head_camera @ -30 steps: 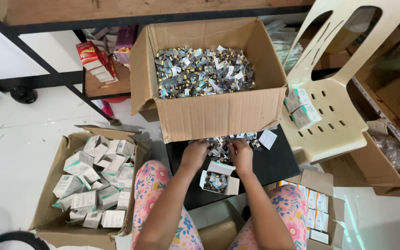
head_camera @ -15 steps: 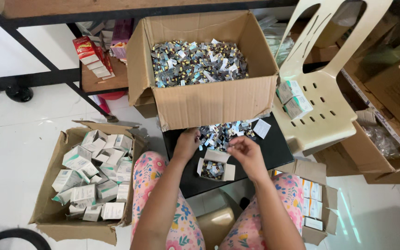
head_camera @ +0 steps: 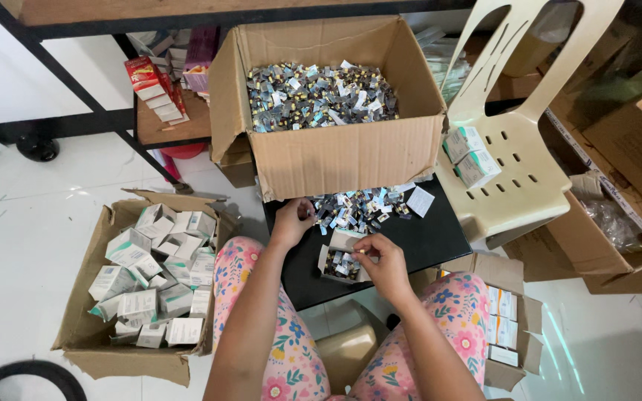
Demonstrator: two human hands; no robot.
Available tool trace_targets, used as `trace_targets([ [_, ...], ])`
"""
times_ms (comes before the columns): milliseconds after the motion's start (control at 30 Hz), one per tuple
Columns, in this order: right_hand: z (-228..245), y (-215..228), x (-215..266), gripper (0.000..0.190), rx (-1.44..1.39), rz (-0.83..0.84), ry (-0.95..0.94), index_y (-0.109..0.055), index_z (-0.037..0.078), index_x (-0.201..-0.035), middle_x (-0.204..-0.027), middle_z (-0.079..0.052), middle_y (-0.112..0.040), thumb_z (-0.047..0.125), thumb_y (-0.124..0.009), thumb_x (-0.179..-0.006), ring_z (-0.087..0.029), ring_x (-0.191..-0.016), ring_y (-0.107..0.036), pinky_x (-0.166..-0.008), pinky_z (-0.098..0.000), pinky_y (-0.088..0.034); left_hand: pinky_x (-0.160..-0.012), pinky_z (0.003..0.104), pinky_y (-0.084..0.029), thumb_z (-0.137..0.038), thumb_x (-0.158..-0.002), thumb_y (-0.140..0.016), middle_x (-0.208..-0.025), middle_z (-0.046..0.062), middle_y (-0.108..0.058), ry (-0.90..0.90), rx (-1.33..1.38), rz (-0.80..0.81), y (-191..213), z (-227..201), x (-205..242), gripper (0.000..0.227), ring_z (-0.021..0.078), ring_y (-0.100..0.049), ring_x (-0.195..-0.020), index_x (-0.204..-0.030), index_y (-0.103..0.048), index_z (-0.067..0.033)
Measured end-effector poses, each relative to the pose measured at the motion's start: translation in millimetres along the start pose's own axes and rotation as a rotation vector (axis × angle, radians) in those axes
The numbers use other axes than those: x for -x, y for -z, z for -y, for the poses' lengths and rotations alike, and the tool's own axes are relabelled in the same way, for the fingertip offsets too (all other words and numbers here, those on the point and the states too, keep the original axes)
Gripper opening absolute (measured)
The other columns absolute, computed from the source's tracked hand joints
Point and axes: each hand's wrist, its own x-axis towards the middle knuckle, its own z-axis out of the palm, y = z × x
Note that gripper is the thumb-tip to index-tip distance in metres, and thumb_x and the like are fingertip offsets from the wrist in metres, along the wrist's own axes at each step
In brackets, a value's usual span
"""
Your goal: The person sits on a low stool and repeatedly picks small foil-wrapped items from a large cardboard box, places them into small white boxes, closes the boxes, and drops them into another box on the floor. The person continues this cycle throughout the clip.
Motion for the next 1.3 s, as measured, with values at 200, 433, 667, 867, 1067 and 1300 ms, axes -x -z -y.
trace_targets([
  [200,5.6,1.1,5.5,0.018,0.090,0.022,-0.096,-0.077,0.003,-0.098,-0.076,-0.008,-0.072,0.006,-0.084,-0.081,-0.017,-0.066,-0.063,-0.063,-0.0293,-0.053,-0.081,0.029,-0.058,-0.001,-0.083,-0.079,-0.094,0.002,-0.074,-0.039,0.204,0.112,26.1,-37.8,25.1,0.020,0.0114,-0.072,-0.088,-0.098,-0.066,-0.0052],
  [433,14.8,-4.3,0.4,0.021,-0.003,0.081,0.069,-0.075,0.003,-0.103,-0.093,-0.010,-0.075,0.006,-0.079,-0.082,-0.017,-0.074,-0.073,-0.066,-0.0303,-0.057,-0.081,0.030,-0.060,0.001,-0.084,-0.077,-0.096,0.001,-0.070,0.004,0.319,0.248,34.7,-107.6,72.4,0.019,0.0109,-0.068,-0.092,-0.100,-0.067,-0.0037],
  [667,25.9,20.9,0.4,0.028,0.280,0.200,0.027,-0.076,0.004,-0.102,-0.079,-0.013,-0.070,0.010,-0.084,-0.076,-0.025,-0.064,-0.067,-0.061,-0.0344,-0.053,-0.078,0.041,-0.056,-0.003,-0.084,-0.073,-0.095,0.016,-0.071,-0.311,-0.179,0.341,22.6,-149.0,90.3,0.016,0.0334,-0.071,-0.090,-0.099,-0.067,-0.0010],
  [867,20.2,25.8,-1.9,0.022,0.199,0.083,0.012,-0.076,0.004,-0.102,-0.075,-0.011,-0.068,0.009,-0.080,-0.081,-0.020,-0.059,-0.063,-0.056,-0.0327,-0.051,-0.081,0.046,-0.055,-0.006,-0.087,-0.070,-0.101,0.016,-0.073,-0.282,-0.285,0.308,21.4,-159.9,91.8,0.020,0.0372,-0.069,-0.096,-0.106,-0.071,-0.0061],
  [1067,-8.8,37.3,-10.7,0.018,0.145,-0.066,-0.071,-0.077,0.003,-0.101,-0.071,-0.009,-0.068,0.009,-0.080,-0.085,-0.013,-0.058,-0.056,-0.054,-0.0283,-0.047,-0.082,0.044,-0.055,-0.006,-0.083,-0.071,-0.107,0.018,-0.073,-0.380,-0.144,0.259,25.6,-162.5,91.8,0.029,0.0374,-0.069,-0.097,-0.112,-0.070,-0.0027],
  [1300,-66.3,26.6,-48.7,0.018,0.332,-0.081,0.098,-0.076,0.005,-0.104,-0.097,-0.013,-0.074,0.007,-0.075,-0.087,-0.028,-0.085,-0.070,-0.077,-0.0367,-0.056,-0.084,0.042,-0.058,-0.011,-0.090,-0.071,-0.105,0.013,-0.073,-0.191,-0.367,-0.002,28.1,-100.5,36.9,0.021,0.0317,-0.072,-0.097,-0.111,-0.072,-0.0085],
])
